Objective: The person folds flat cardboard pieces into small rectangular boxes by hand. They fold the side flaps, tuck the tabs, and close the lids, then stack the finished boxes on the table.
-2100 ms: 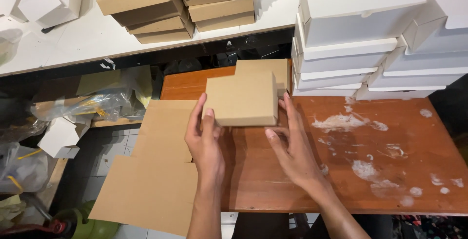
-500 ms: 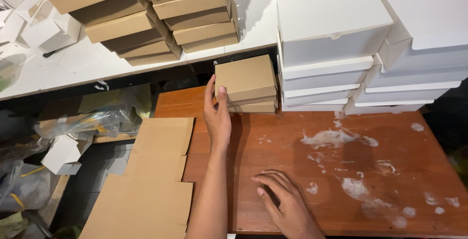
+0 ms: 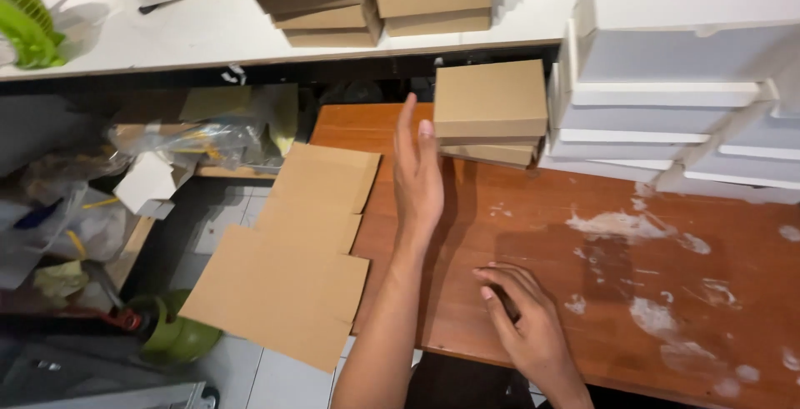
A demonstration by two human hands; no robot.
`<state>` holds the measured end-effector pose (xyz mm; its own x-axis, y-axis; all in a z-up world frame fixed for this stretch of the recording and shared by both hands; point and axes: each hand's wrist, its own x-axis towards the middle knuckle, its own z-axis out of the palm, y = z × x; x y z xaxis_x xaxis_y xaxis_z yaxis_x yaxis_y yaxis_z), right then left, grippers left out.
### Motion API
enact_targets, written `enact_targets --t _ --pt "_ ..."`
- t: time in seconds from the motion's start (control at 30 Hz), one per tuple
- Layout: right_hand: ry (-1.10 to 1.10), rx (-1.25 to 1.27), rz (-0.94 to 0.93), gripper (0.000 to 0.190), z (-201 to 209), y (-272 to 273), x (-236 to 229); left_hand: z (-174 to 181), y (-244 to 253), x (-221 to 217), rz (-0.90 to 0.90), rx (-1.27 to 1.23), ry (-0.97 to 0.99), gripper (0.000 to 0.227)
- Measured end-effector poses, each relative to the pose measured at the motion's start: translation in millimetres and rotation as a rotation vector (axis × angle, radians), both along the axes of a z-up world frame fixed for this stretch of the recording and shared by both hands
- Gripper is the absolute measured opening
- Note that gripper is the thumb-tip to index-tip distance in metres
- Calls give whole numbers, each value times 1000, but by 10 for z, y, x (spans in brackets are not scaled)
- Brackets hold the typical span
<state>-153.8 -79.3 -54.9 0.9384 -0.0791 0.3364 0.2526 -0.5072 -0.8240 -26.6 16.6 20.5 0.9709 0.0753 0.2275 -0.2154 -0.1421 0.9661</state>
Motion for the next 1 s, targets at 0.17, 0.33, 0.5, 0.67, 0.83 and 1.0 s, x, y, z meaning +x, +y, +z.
enact_targets --t 0.17,0.33,0.5,0.67,0.83,1.0 --pt "31 33 -12 20 -98 47 -63 -48 600 -584 46 330 -146 37" --pt "-30 -5 -23 18 -179 39 -16 -479 1849 -388 470 1014 -193 30" --pt "91 20 -15 21 -157 76 -48 -227 2502 -467 460 1015 686 58" --pt "268 -3 -48 27 -9 115 -61 -255 2717 -528 421 962 697 43" --pt "103 -36 0 23 -74 120 -80 23 2567 -773 354 676 678 28" --pt "135 -71 -37 24 -59 157 -86 -72 2452 -927 356 346 578 22"
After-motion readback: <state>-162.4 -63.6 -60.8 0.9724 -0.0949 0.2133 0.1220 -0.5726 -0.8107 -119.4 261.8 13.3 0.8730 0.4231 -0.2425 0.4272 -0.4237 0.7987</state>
